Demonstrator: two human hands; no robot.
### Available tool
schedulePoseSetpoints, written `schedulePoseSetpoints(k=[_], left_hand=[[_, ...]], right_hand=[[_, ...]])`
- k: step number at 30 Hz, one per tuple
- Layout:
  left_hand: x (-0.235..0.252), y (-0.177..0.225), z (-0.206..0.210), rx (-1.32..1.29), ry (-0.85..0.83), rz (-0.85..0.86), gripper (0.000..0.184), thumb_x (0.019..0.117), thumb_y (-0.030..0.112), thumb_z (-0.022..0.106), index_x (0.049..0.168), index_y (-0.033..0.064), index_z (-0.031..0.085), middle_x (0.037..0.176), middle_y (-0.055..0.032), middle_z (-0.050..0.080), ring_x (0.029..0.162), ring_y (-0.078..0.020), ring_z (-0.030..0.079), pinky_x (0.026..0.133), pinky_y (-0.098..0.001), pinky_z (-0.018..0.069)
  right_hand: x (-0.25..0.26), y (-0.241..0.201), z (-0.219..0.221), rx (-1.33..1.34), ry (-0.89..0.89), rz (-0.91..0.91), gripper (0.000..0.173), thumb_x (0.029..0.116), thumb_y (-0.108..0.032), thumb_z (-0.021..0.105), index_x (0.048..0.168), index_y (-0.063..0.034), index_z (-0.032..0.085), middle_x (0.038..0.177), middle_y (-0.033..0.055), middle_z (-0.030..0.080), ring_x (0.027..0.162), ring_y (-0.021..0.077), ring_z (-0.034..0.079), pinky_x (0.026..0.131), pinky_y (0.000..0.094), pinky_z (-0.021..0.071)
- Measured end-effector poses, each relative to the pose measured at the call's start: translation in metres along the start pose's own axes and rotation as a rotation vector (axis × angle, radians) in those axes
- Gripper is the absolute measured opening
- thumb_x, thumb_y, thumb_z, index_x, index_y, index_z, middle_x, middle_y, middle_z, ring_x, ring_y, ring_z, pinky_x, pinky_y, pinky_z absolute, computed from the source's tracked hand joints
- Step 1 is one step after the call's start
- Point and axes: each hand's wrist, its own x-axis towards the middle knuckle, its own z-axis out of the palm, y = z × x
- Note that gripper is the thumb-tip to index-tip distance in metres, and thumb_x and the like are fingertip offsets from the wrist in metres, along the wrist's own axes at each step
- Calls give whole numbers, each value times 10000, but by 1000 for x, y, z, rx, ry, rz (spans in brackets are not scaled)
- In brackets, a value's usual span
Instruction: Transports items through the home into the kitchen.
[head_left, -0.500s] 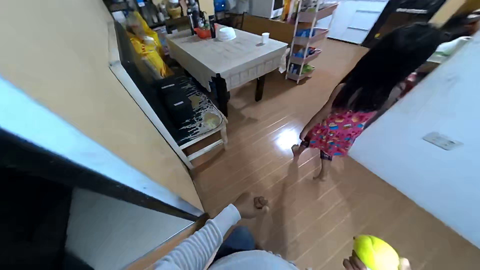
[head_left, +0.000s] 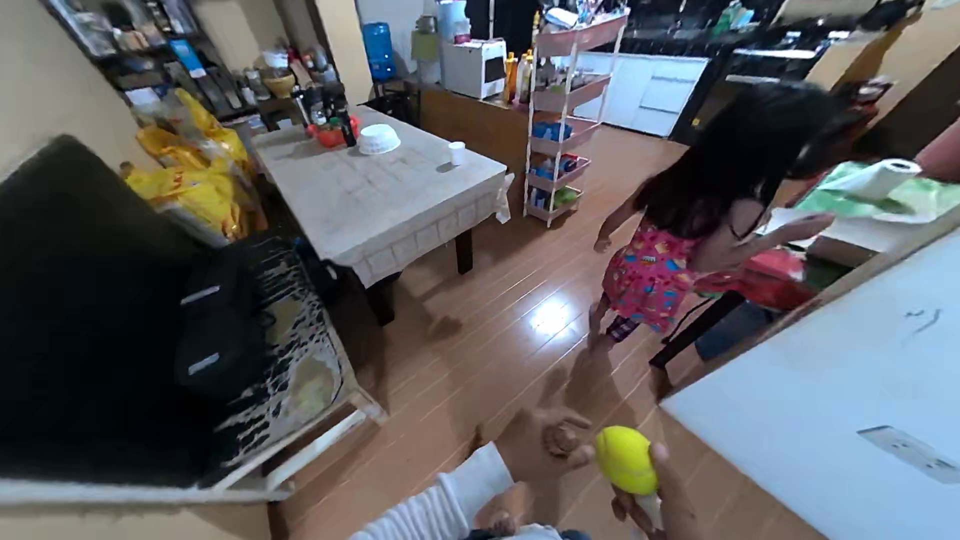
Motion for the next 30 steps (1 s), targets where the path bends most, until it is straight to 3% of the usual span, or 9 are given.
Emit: schedulePoseSetpoints(k=[2, 5, 11, 14, 18, 22, 24, 27, 30], left_hand=[[71, -10, 2, 19, -43, 96, 461, 913, 188, 762, 1278, -70, 651, 982, -204, 708, 798, -223, 667, 774, -372, 569], [173, -35, 0, 46, -84, 73, 639, 880, 281, 804, 1392, -34, 587, 1214, -233, 671, 1044, -293, 674, 923, -431, 561], [352, -92, -4, 75, -157, 18, 769, 862, 393, 808, 1463, 0, 533, 1286, -199, 663, 1123, -254, 674, 977, -417, 557], [436, -98, -10, 36, -155, -18, 804, 837, 364, 834, 1467, -22, 517, 1348, -192, 646, 1170, -205, 672, 1037, -378, 535], [530, -116, -20, -66, -114, -66, 805, 828, 370, 840, 1446, -38, 525, 1283, -131, 691, 1073, -90, 699, 966, -291, 571], [626, -152, -22, -193, -79, -111, 715, 823, 209, 839, 1414, -49, 530, 1210, -109, 710, 962, -89, 719, 855, -282, 614], [682, -179, -27, -235, -82, -74, 680, 841, 199, 823, 1400, -58, 534, 1197, -92, 717, 967, -82, 719, 865, -282, 615], [778, -212, -48, -284, -92, -17, 692, 867, 275, 808, 1395, -74, 527, 1193, -63, 725, 992, -64, 716, 887, -272, 609], [889, -232, -81, -279, -54, 42, 716, 854, 311, 816, 1388, -71, 531, 1149, -60, 734, 916, -59, 722, 808, -261, 621]], right_hand=[[52, -15, -25, 121, -18, -17, 633, 966, -731, 385, 1008, -157, 648, 664, -48, 664, 502, 46, 589, 487, 216, 527], [134, -47, -52, 116, 29, -51, 688, 885, -779, 500, 1088, -133, 620, 687, -39, 645, 491, 43, 554, 460, 211, 500], [296, -127, -122, -41, -21, -54, 749, 947, -673, 489, 1345, -38, 487, 851, -2, 661, 549, 59, 544, 503, 241, 490], [372, -181, -148, -153, -140, 26, 636, 1020, -516, 488, 1446, -51, 405, 963, 42, 617, 652, 70, 542, 576, 261, 479], [460, -236, -176, -219, -230, 103, 572, 1068, -474, 439, 1473, -73, 389, 965, 75, 603, 651, 100, 526, 593, 288, 472], [556, -266, -215, -264, -277, 110, 599, 1069, -513, 398, 1476, -73, 390, 996, 102, 611, 696, 139, 552, 636, 333, 488], [610, -279, -238, -253, -294, 99, 641, 1058, -562, 370, 1497, -95, 389, 1047, 114, 642, 728, 155, 582, 648, 347, 499], [696, -303, -265, -144, -278, 45, 644, 1057, -580, 320, 1488, -108, 402, 954, 38, 651, 628, 73, 535, 561, 254, 455], [782, -347, -287, -49, -152, 33, 552, 1090, -491, 304, 1431, -91, 471, 852, -23, 615, 556, 32, 481, 519, 205, 418]])
